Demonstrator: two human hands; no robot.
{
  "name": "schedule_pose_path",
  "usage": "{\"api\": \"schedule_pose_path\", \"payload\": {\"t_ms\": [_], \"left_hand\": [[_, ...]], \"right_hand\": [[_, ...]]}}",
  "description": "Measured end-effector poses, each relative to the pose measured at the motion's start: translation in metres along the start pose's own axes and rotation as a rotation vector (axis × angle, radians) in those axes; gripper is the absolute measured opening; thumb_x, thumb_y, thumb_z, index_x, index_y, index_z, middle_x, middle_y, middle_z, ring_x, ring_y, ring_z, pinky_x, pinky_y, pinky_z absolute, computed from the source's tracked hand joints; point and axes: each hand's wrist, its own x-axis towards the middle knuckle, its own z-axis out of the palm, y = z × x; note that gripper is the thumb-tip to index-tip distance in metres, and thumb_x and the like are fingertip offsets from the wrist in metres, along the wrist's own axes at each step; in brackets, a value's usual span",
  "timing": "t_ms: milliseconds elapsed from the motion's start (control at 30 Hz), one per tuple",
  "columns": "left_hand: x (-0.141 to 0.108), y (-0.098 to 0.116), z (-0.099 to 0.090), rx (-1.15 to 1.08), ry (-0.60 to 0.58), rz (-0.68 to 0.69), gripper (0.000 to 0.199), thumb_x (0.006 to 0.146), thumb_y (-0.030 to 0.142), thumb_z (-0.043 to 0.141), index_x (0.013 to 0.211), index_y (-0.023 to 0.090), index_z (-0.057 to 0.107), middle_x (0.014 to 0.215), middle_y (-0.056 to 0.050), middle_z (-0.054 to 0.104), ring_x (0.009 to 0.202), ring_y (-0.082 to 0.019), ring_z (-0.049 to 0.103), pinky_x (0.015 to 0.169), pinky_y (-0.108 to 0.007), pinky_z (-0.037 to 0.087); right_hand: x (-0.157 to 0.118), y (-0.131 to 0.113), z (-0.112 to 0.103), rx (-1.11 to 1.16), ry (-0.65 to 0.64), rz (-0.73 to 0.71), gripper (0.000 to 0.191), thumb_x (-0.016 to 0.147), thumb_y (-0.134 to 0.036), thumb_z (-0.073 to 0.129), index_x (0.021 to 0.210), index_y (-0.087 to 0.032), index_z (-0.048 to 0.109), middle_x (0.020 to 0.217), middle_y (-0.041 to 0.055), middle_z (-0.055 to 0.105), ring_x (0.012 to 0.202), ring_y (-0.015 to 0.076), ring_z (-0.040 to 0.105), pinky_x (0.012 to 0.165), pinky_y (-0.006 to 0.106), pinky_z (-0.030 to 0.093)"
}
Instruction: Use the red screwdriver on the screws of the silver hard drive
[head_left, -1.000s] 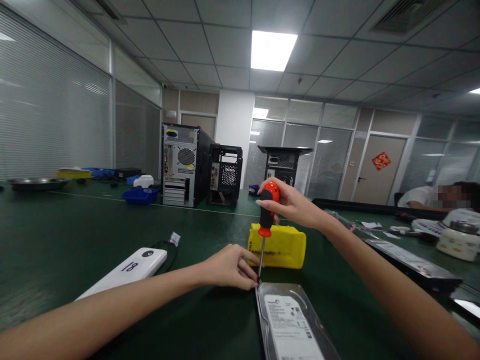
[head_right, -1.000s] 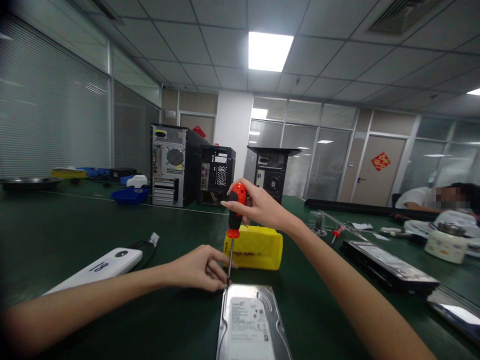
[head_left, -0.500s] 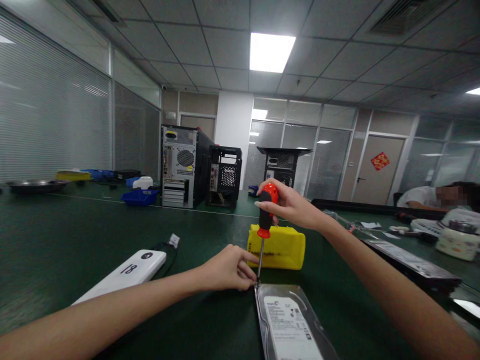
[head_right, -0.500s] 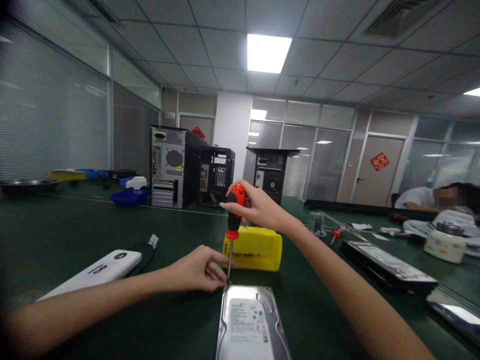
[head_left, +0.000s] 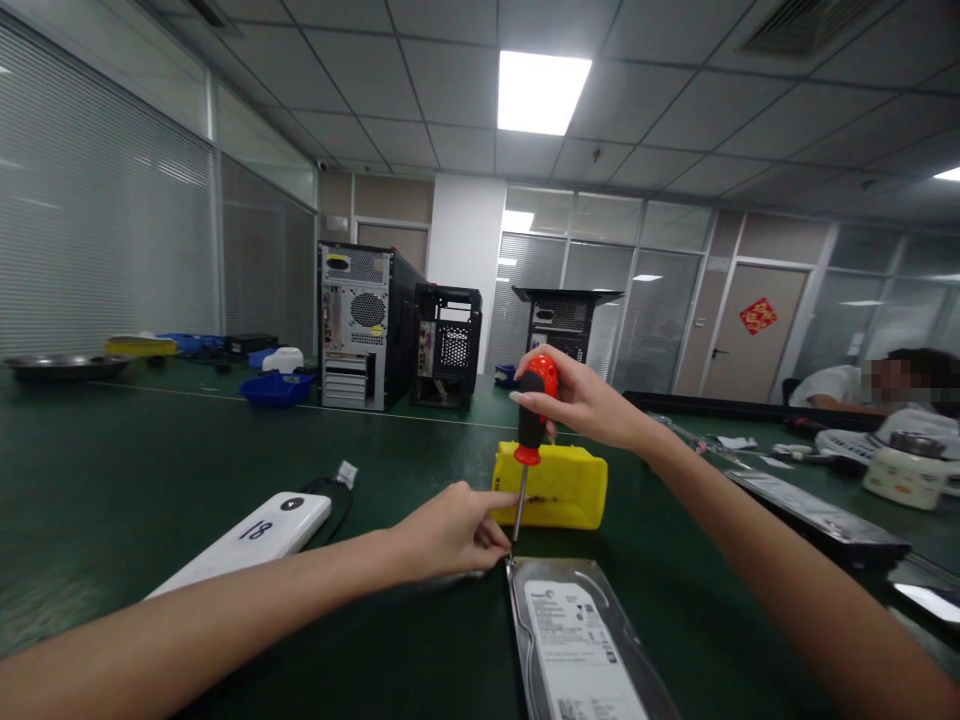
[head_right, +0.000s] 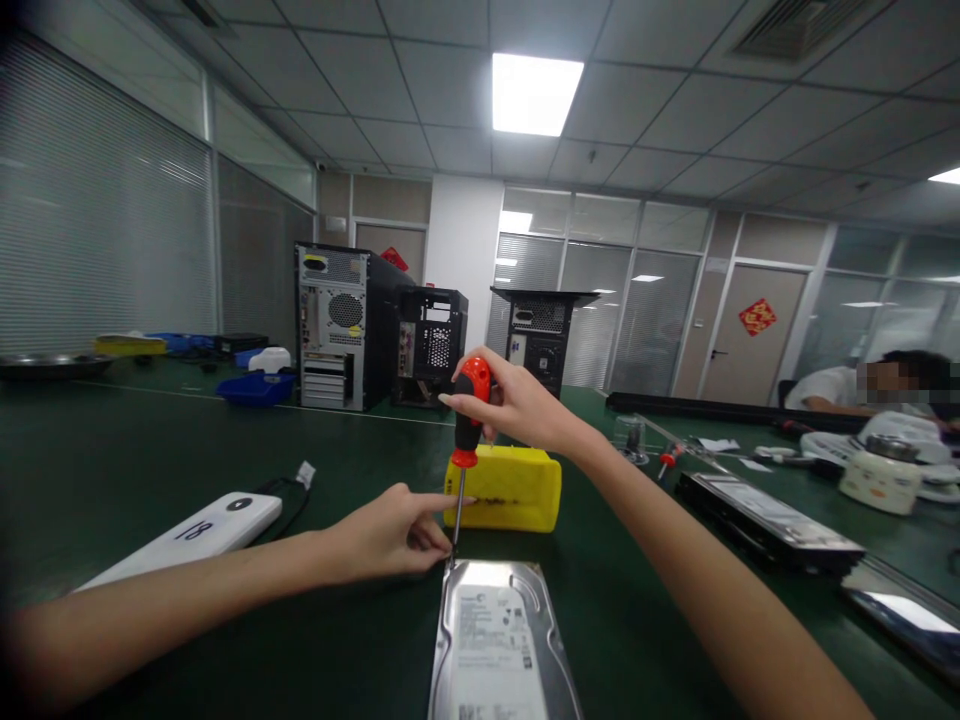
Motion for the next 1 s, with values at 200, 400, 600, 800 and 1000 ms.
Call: {"api": "schedule_pose_path", "payload": {"t_ms": [200, 400, 600, 800, 1000], "left_hand": [[-0.004, 0.012, -0.002, 0.26, -0.012, 0.12, 0.059, 0.077, 0.006, 0.058, 0.133, 0.013, 0.041, 0.095, -0.008, 0.072, 0.081, -0.017, 0.069, 0.077, -0.029, 0.052], [-0.009, 0.015, 0.001, 0.43, 0.013, 0.176, 0.072, 0.077, 0.007, 0.059, 0.14, 0.013, 0.024, 0.099, -0.007, 0.071, 0.079, -0.018, 0.069, 0.074, -0.029, 0.052], [-0.012, 0.008, 0.012, 0.585, 0.088, 0.194, 0.089, 0.078, 0.007, 0.058, 0.143, 0.014, -0.001, 0.094, -0.005, 0.072, 0.072, -0.02, 0.069, 0.068, -0.03, 0.053], [-0.014, 0.003, 0.021, 0.732, 0.189, 0.255, 0.084, 0.084, 0.015, 0.054, 0.143, 0.011, -0.007, 0.078, -0.005, 0.073, 0.058, -0.017, 0.067, 0.058, -0.025, 0.052], [-0.015, -0.009, 0.028, 0.922, 0.254, 0.412, 0.06, 0.093, 0.016, 0.034, 0.144, 0.009, 0.002, 0.056, 0.0, 0.062, 0.038, -0.015, 0.054, 0.039, -0.023, 0.043]], "right_hand": [[-0.001, 0.004, -0.001, 0.002, -0.013, 0.001, 0.03, 0.083, -0.039, 0.055, 0.104, -0.022, 0.042, 0.073, -0.0025, 0.053, 0.051, 0.0096, 0.058, 0.045, 0.022, 0.048], [-0.009, 0.003, -0.002, 0.02, 0.011, -0.008, 0.03, 0.082, -0.04, 0.057, 0.1, -0.021, 0.043, 0.074, -0.0022, 0.051, 0.052, 0.0098, 0.057, 0.044, 0.022, 0.048], [-0.025, 0.0, -0.002, 0.014, 0.143, -0.06, 0.03, 0.08, -0.036, 0.061, 0.099, -0.021, 0.044, 0.083, -0.0004, 0.047, 0.057, 0.0099, 0.057, 0.045, 0.023, 0.05], [-0.031, 0.003, 0.002, -0.001, 0.203, -0.045, 0.031, 0.08, -0.037, 0.061, 0.1, -0.021, 0.045, 0.084, 0.0001, 0.046, 0.059, 0.0104, 0.056, 0.046, 0.023, 0.05], [-0.033, 0.003, 0.006, -0.065, 0.231, -0.047, 0.03, 0.079, -0.038, 0.061, 0.098, -0.02, 0.047, 0.083, 0.0005, 0.046, 0.063, 0.0106, 0.052, 0.053, 0.023, 0.048]]}}
